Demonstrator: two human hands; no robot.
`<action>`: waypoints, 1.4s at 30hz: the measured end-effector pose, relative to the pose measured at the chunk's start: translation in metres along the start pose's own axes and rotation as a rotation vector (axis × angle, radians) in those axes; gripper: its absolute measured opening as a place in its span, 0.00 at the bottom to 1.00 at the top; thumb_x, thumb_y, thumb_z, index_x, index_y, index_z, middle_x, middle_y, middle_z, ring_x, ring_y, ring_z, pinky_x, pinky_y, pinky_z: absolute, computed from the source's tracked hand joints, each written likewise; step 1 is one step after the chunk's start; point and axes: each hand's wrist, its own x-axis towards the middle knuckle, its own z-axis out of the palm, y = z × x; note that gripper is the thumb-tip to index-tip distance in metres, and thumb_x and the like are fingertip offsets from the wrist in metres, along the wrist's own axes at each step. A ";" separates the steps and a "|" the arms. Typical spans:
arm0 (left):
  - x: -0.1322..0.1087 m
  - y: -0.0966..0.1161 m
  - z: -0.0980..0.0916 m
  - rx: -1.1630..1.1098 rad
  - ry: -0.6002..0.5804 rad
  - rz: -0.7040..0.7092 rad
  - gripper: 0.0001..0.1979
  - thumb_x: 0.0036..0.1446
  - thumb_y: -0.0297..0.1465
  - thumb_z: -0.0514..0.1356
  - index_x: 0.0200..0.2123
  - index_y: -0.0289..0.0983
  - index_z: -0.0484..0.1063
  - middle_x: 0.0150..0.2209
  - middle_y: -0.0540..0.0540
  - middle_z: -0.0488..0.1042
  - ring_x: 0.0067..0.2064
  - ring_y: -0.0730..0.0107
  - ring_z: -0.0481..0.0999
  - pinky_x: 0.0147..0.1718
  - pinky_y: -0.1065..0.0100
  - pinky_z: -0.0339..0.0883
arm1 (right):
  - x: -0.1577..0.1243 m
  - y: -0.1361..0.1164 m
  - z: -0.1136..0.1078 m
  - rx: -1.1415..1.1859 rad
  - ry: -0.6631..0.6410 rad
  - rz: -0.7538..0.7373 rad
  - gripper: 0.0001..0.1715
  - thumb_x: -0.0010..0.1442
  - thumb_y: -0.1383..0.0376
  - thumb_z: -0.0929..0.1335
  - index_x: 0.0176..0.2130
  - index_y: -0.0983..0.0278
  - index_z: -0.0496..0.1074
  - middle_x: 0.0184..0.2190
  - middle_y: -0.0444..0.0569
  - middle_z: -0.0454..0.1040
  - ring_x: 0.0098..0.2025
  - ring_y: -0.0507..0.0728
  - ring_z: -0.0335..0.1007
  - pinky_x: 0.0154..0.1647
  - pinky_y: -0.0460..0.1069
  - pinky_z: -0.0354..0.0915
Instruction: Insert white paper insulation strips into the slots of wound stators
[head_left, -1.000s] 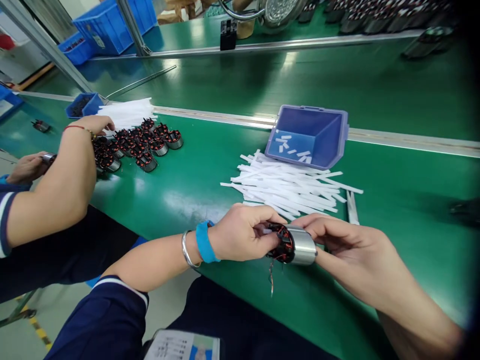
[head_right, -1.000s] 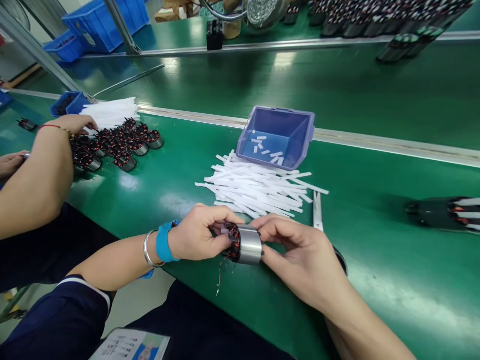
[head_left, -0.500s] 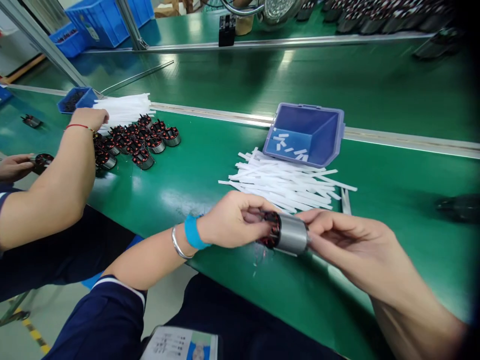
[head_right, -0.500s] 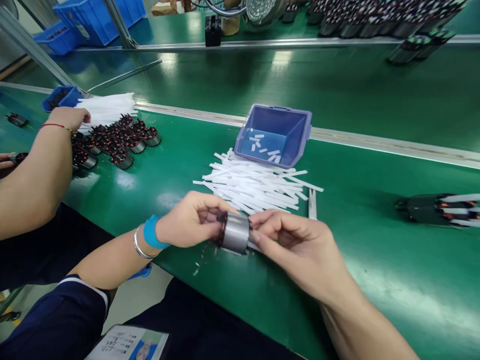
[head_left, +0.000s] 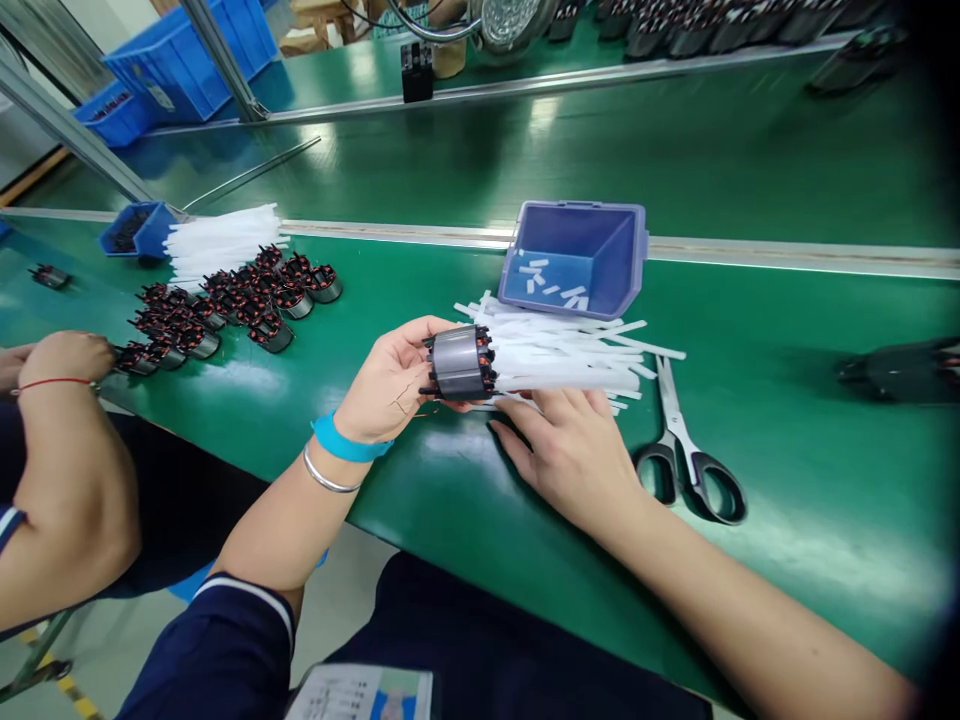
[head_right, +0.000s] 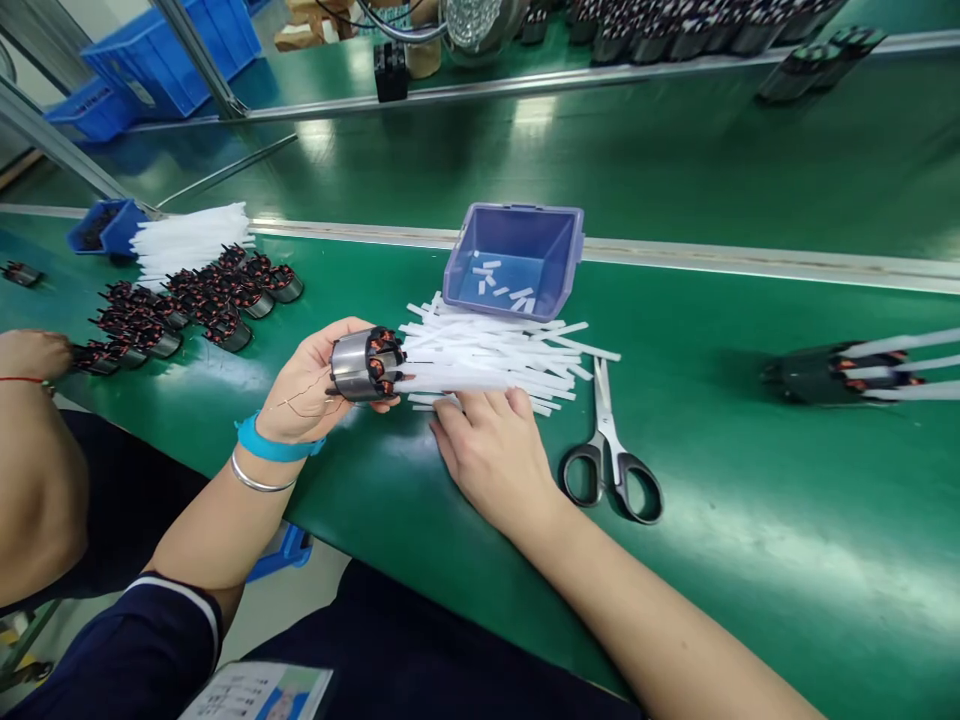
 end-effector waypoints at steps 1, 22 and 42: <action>0.000 -0.001 0.000 0.001 0.000 -0.009 0.27 0.36 0.40 0.75 0.37 0.36 0.69 0.28 0.50 0.76 0.25 0.70 0.77 0.23 0.71 0.72 | 0.000 0.000 0.002 0.016 0.001 0.019 0.12 0.64 0.63 0.64 0.39 0.66 0.76 0.34 0.55 0.74 0.37 0.61 0.65 0.39 0.57 0.57; 0.003 -0.028 0.004 -0.018 -0.339 -0.236 0.29 0.42 0.41 0.73 0.48 0.35 0.75 0.40 0.39 0.80 0.30 0.63 0.82 0.28 0.68 0.78 | -0.007 0.024 -0.068 0.998 -0.014 0.377 0.08 0.55 0.58 0.72 0.32 0.60 0.77 0.28 0.47 0.76 0.30 0.54 0.71 0.31 0.49 0.68; -0.010 -0.048 0.023 0.509 -0.163 0.095 0.19 0.49 0.25 0.56 0.45 0.26 0.76 0.37 0.38 0.79 0.33 0.70 0.78 0.31 0.72 0.73 | -0.014 0.012 -0.030 1.135 0.088 0.567 0.09 0.46 0.65 0.75 0.32 0.61 0.78 0.32 0.48 0.76 0.31 0.53 0.74 0.33 0.45 0.73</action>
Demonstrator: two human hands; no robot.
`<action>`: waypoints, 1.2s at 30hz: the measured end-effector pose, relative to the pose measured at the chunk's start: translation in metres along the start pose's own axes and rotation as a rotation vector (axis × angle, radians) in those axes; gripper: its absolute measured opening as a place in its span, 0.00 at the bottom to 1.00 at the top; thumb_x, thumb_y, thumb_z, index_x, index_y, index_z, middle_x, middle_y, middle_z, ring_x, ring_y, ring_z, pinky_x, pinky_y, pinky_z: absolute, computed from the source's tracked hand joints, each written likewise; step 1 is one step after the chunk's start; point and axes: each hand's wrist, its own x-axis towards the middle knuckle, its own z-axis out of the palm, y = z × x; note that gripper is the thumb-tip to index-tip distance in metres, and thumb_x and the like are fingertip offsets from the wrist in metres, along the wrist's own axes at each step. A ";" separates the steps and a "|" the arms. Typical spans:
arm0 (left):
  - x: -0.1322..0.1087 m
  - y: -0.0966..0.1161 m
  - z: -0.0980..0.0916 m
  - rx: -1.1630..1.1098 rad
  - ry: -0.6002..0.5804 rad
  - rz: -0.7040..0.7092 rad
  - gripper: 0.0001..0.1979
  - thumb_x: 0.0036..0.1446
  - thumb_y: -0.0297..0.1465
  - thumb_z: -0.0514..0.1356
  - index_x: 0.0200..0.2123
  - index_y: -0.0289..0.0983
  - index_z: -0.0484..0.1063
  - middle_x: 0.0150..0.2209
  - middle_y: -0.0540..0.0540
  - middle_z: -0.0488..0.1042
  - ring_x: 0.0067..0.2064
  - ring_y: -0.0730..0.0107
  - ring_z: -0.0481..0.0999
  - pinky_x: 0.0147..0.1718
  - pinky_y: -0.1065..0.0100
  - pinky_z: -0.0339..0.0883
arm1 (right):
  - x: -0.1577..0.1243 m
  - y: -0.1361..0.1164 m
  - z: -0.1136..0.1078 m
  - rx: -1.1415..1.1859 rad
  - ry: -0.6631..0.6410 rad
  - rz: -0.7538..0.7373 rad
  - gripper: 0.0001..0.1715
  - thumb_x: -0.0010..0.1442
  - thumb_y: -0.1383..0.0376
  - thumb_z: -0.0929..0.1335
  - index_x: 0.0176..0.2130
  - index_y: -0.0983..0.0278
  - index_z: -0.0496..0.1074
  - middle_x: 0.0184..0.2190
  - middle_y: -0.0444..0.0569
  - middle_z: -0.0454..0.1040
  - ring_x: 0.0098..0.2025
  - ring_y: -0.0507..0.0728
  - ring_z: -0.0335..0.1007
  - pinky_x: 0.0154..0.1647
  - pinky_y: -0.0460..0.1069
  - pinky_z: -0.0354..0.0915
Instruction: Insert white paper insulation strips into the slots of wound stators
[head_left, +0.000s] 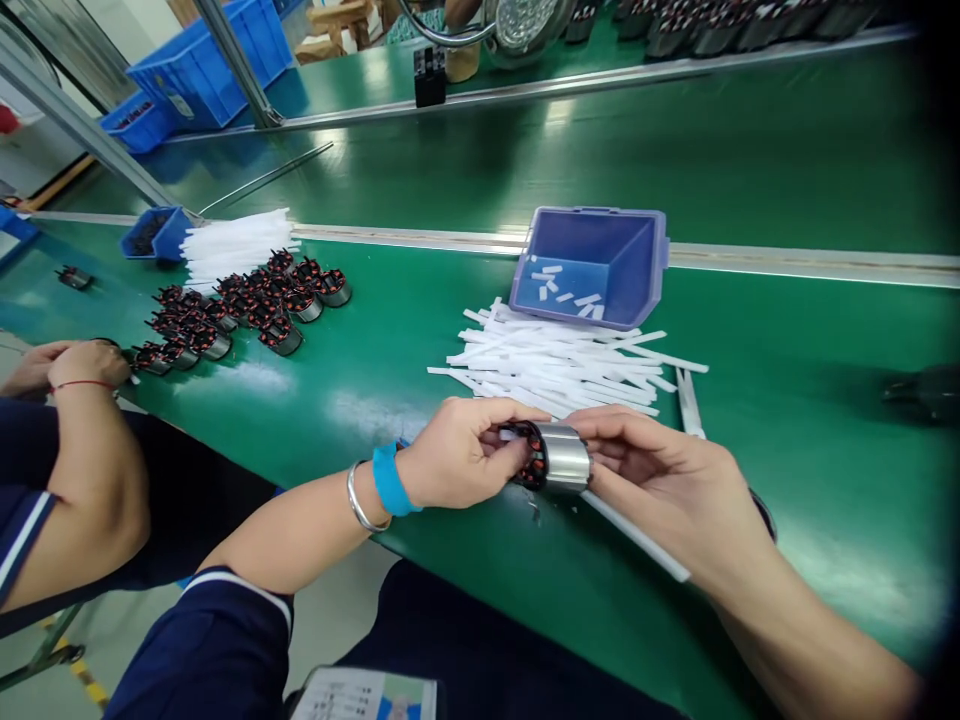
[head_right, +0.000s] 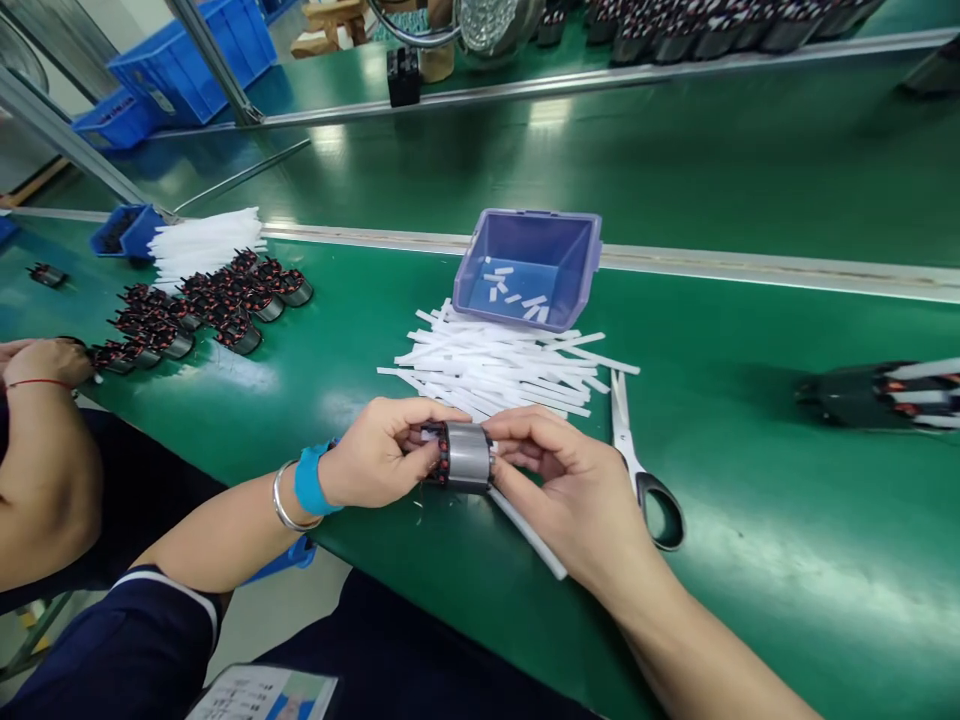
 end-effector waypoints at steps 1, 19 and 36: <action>-0.001 0.000 0.000 0.033 0.010 0.034 0.18 0.49 0.25 0.56 0.43 0.26 0.76 0.35 0.39 0.79 0.31 0.70 0.77 0.30 0.72 0.72 | -0.001 0.001 0.000 -0.011 -0.008 0.008 0.09 0.46 0.65 0.75 0.32 0.60 0.78 0.32 0.49 0.77 0.31 0.53 0.74 0.33 0.44 0.73; 0.008 0.002 -0.018 -0.326 -0.258 -0.261 0.20 0.44 0.20 0.61 0.44 0.29 0.78 0.32 0.44 0.80 0.27 0.74 0.78 0.27 0.73 0.75 | 0.006 -0.007 -0.012 -0.048 -0.118 0.065 0.04 0.46 0.63 0.75 0.24 0.60 0.77 0.29 0.49 0.78 0.29 0.53 0.75 0.30 0.41 0.71; 0.017 0.014 -0.036 -0.513 0.100 -0.197 0.19 0.42 0.33 0.71 0.38 0.32 0.73 0.28 0.49 0.77 0.26 0.70 0.79 0.24 0.71 0.75 | 0.015 -0.003 -0.013 -0.274 0.012 -0.076 0.08 0.52 0.57 0.73 0.31 0.59 0.77 0.30 0.47 0.76 0.33 0.56 0.72 0.37 0.52 0.69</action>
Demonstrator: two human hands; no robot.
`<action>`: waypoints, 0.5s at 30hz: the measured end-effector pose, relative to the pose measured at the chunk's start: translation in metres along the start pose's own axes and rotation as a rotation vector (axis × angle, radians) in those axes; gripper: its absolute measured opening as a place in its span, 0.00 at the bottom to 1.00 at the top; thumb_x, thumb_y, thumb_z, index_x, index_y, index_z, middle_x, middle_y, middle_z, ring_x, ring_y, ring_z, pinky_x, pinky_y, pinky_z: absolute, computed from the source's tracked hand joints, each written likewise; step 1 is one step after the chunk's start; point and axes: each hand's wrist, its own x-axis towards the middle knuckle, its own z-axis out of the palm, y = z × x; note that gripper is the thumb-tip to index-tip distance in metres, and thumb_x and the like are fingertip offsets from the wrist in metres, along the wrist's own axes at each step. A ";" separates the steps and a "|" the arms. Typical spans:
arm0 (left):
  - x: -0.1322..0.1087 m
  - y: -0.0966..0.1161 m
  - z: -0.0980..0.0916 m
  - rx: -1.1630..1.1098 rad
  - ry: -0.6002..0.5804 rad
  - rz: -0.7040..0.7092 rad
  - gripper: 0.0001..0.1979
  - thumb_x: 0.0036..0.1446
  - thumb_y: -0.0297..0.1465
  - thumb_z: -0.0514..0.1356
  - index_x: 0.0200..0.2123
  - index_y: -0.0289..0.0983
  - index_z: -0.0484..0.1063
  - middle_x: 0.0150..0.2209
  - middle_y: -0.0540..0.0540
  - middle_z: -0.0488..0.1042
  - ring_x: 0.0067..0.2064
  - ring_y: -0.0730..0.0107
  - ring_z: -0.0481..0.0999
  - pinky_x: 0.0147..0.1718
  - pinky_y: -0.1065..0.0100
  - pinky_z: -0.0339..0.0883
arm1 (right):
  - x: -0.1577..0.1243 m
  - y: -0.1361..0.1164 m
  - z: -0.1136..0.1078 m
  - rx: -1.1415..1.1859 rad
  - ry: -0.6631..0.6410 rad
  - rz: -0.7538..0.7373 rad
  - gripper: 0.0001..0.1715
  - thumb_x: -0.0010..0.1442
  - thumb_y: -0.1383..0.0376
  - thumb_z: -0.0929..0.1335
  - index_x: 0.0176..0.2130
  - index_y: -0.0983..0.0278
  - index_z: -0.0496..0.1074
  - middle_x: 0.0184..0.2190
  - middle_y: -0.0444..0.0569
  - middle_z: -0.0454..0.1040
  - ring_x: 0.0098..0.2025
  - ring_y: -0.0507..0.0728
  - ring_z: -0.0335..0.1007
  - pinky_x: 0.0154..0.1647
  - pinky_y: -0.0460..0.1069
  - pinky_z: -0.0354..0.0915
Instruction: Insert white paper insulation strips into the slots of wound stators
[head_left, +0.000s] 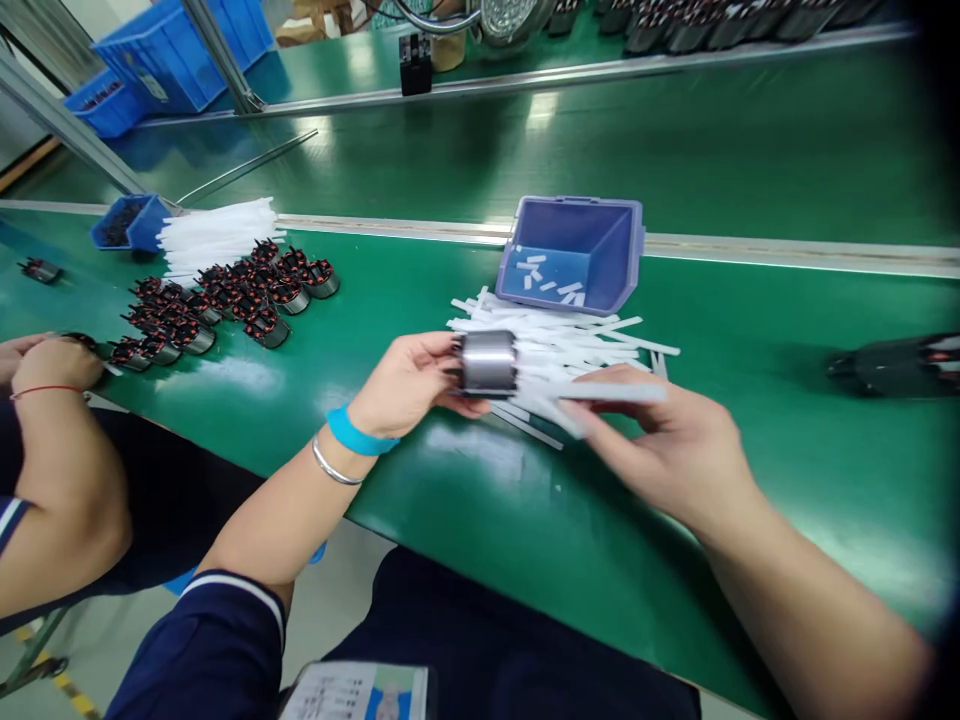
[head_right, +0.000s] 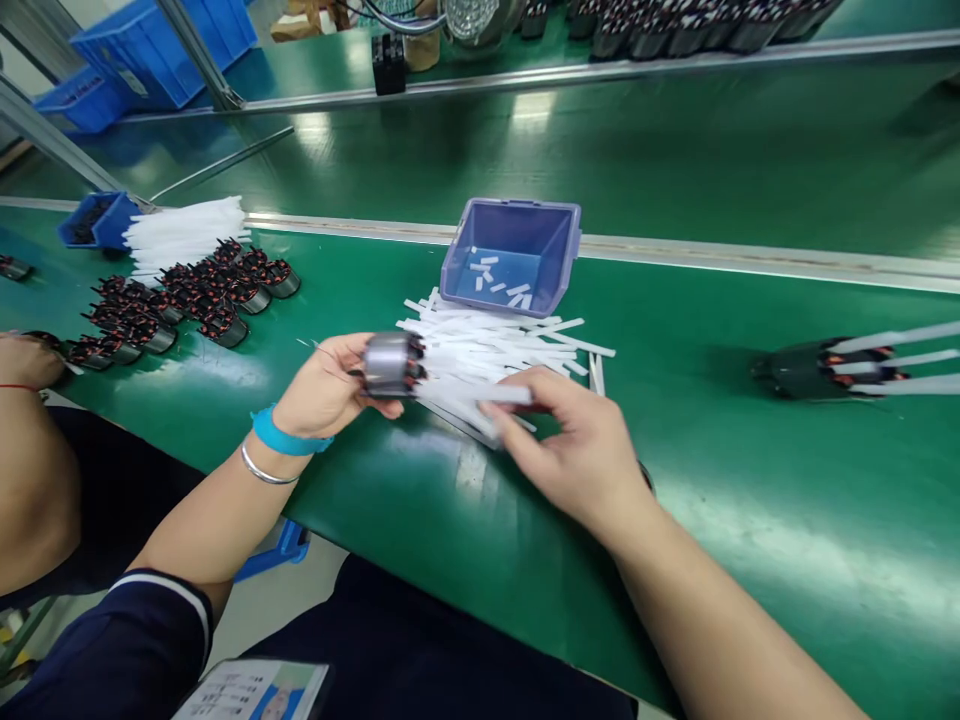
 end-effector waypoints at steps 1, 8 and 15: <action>0.000 0.003 -0.003 0.014 0.034 0.044 0.20 0.42 0.31 0.70 0.40 0.33 0.72 0.30 0.49 0.77 0.29 0.68 0.79 0.25 0.71 0.75 | -0.001 0.002 0.004 -0.101 -0.029 -0.078 0.07 0.52 0.58 0.73 0.30 0.59 0.76 0.31 0.48 0.76 0.35 0.57 0.72 0.39 0.52 0.68; -0.002 0.009 -0.008 0.013 -0.037 0.019 0.15 0.39 0.25 0.70 0.33 0.33 0.72 0.28 0.51 0.77 0.25 0.73 0.77 0.22 0.72 0.75 | -0.005 0.011 0.031 -0.741 -0.108 -0.504 0.11 0.61 0.66 0.65 0.29 0.63 0.74 0.34 0.53 0.73 0.37 0.60 0.66 0.33 0.54 0.61; -0.003 0.011 -0.002 -0.004 -0.088 -0.112 0.18 0.34 0.27 0.74 0.31 0.32 0.74 0.25 0.50 0.75 0.25 0.72 0.75 0.21 0.71 0.74 | -0.006 0.021 0.028 -0.551 -0.189 -0.438 0.06 0.57 0.66 0.67 0.32 0.63 0.75 0.38 0.54 0.73 0.42 0.61 0.67 0.40 0.56 0.62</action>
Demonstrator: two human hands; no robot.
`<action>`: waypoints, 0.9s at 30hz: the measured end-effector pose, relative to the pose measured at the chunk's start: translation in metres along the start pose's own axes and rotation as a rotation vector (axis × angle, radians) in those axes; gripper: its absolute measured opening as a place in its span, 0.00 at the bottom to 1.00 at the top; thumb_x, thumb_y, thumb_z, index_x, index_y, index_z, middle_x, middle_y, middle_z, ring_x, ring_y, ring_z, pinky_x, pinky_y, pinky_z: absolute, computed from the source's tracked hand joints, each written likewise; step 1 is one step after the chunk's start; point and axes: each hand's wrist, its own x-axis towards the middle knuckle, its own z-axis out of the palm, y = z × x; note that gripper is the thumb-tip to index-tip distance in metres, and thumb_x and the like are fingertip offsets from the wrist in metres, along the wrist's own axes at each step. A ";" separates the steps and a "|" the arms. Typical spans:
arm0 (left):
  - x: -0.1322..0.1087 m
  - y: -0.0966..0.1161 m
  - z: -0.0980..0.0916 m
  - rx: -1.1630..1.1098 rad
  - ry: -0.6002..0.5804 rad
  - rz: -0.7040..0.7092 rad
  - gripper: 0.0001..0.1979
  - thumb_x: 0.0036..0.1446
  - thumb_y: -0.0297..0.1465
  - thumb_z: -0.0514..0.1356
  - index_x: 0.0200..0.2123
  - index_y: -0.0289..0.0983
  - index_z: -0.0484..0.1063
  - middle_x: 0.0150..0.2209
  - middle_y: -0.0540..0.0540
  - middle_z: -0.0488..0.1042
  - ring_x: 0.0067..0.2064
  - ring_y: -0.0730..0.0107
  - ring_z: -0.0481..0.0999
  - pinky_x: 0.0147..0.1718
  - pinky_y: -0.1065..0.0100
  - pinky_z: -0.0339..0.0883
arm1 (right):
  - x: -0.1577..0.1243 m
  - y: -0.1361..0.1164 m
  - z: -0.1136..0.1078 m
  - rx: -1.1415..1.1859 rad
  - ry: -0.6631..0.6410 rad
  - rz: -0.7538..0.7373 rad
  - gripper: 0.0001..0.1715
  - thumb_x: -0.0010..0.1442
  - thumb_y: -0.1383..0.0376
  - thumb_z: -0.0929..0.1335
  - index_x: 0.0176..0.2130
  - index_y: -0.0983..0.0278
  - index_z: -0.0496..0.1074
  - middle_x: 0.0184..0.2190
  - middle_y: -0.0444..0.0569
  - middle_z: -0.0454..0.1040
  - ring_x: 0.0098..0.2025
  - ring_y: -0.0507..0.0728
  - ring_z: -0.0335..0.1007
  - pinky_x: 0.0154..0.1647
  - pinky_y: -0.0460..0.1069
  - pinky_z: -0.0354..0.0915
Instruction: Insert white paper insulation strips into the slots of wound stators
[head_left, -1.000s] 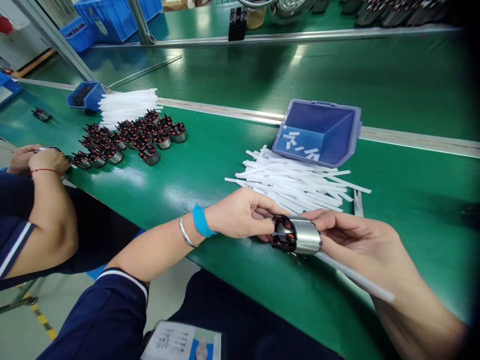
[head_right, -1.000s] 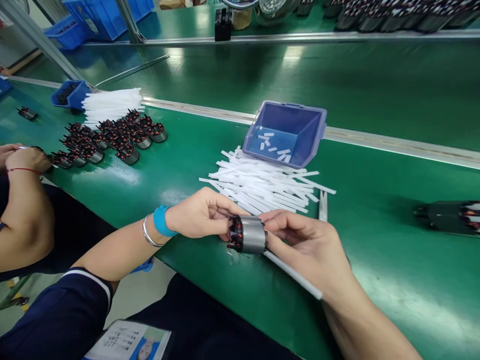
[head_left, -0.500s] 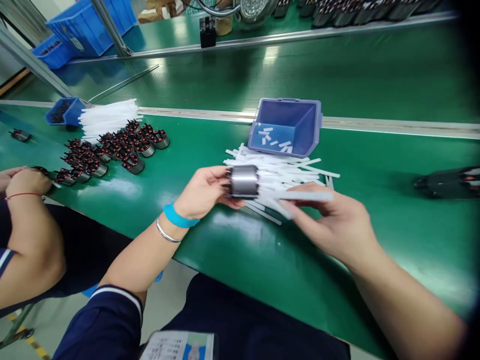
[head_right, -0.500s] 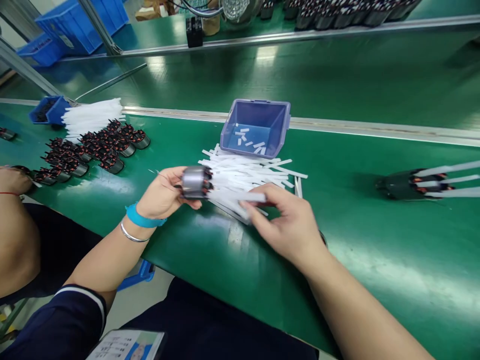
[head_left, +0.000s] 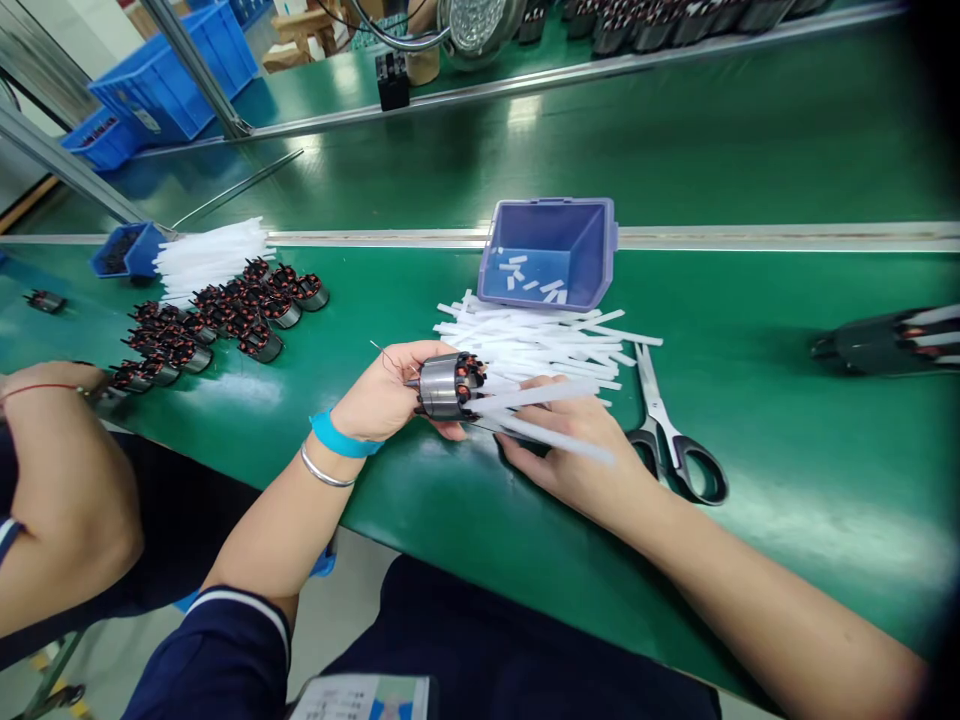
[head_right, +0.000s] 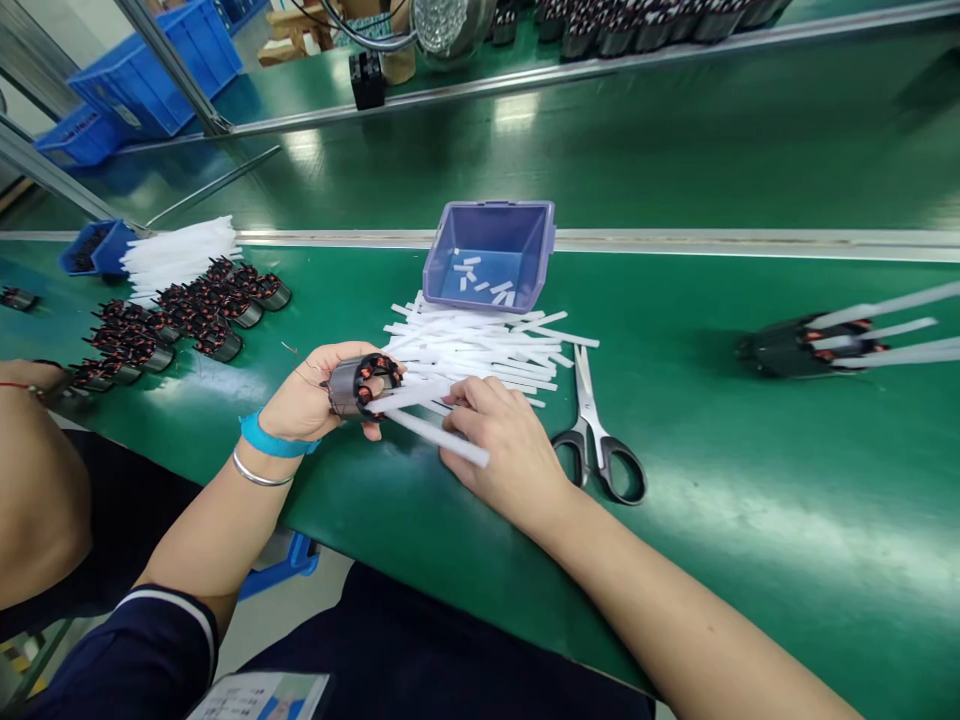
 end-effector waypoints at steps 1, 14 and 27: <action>0.000 0.000 -0.001 0.003 -0.007 -0.001 0.19 0.34 0.27 0.74 0.32 0.32 0.73 0.25 0.51 0.76 0.25 0.72 0.76 0.22 0.71 0.74 | 0.000 0.000 -0.002 0.032 0.010 0.004 0.05 0.56 0.67 0.67 0.30 0.63 0.75 0.38 0.54 0.73 0.41 0.61 0.67 0.40 0.56 0.63; 0.006 -0.015 0.004 0.186 -0.116 -0.049 0.14 0.40 0.23 0.69 0.35 0.32 0.77 0.30 0.44 0.80 0.27 0.69 0.79 0.25 0.73 0.72 | 0.007 -0.011 -0.075 0.751 -0.083 0.371 0.17 0.52 0.52 0.73 0.24 0.61 0.75 0.25 0.48 0.74 0.26 0.53 0.70 0.27 0.47 0.68; 0.005 -0.023 0.007 0.005 -0.159 -0.078 0.22 0.40 0.22 0.62 0.44 0.33 0.77 0.36 0.43 0.80 0.33 0.67 0.80 0.28 0.73 0.75 | 0.010 -0.023 -0.055 0.781 0.138 0.518 0.16 0.44 0.51 0.76 0.24 0.60 0.77 0.26 0.49 0.77 0.27 0.54 0.73 0.26 0.47 0.69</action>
